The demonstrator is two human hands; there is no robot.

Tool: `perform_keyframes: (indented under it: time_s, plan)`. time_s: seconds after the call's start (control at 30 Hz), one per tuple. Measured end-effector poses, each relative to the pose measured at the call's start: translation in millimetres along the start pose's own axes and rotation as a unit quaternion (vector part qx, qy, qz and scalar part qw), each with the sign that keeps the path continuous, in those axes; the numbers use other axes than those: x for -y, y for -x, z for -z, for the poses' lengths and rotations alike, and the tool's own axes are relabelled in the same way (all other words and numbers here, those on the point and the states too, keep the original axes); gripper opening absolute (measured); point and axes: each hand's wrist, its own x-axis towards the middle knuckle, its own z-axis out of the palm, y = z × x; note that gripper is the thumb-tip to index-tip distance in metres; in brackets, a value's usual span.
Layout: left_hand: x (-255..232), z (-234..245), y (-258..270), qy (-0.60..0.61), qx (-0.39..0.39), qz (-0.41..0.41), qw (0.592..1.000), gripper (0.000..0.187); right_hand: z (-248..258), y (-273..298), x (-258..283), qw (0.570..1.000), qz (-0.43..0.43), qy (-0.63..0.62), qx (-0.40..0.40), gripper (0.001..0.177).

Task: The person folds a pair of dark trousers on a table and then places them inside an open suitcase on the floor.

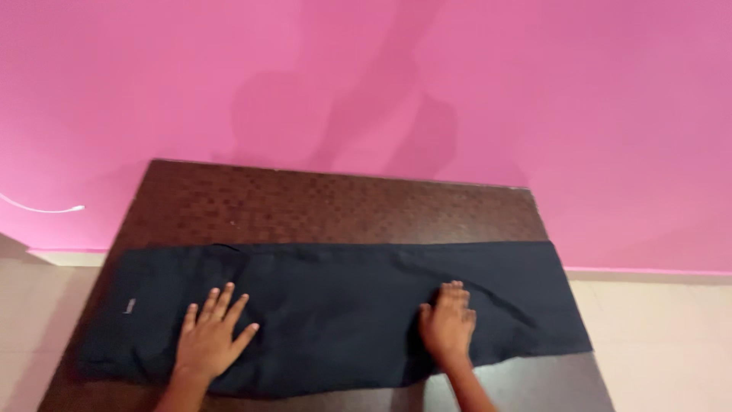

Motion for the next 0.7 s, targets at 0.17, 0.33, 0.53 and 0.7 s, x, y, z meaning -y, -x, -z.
perform_keyframes:
  time_s: [0.17, 0.33, 0.53, 0.7]
  plan:
    - [10, -3, -5, 0.016, -0.008, -0.006, 1.0, 0.068, -17, 47, 132, 0.963, 0.231, -0.132, 0.043, 0.069]
    - [38, -9, -4, 0.058, -0.179, 0.15, 0.971, 0.062, -22, 45, 140, 0.962, 0.252, -0.078, 0.07, 0.066]
    - [64, 5, -30, 0.07, -0.203, 0.41, 0.886, 0.084, -52, 15, 96, 0.962, 0.267, 0.005, 0.062, 0.082]
    - [72, 25, -35, 0.273, -0.017, 0.365, 0.89, 0.074, -52, -6, 56, 0.966, 0.212, 0.091, 0.113, 0.087]
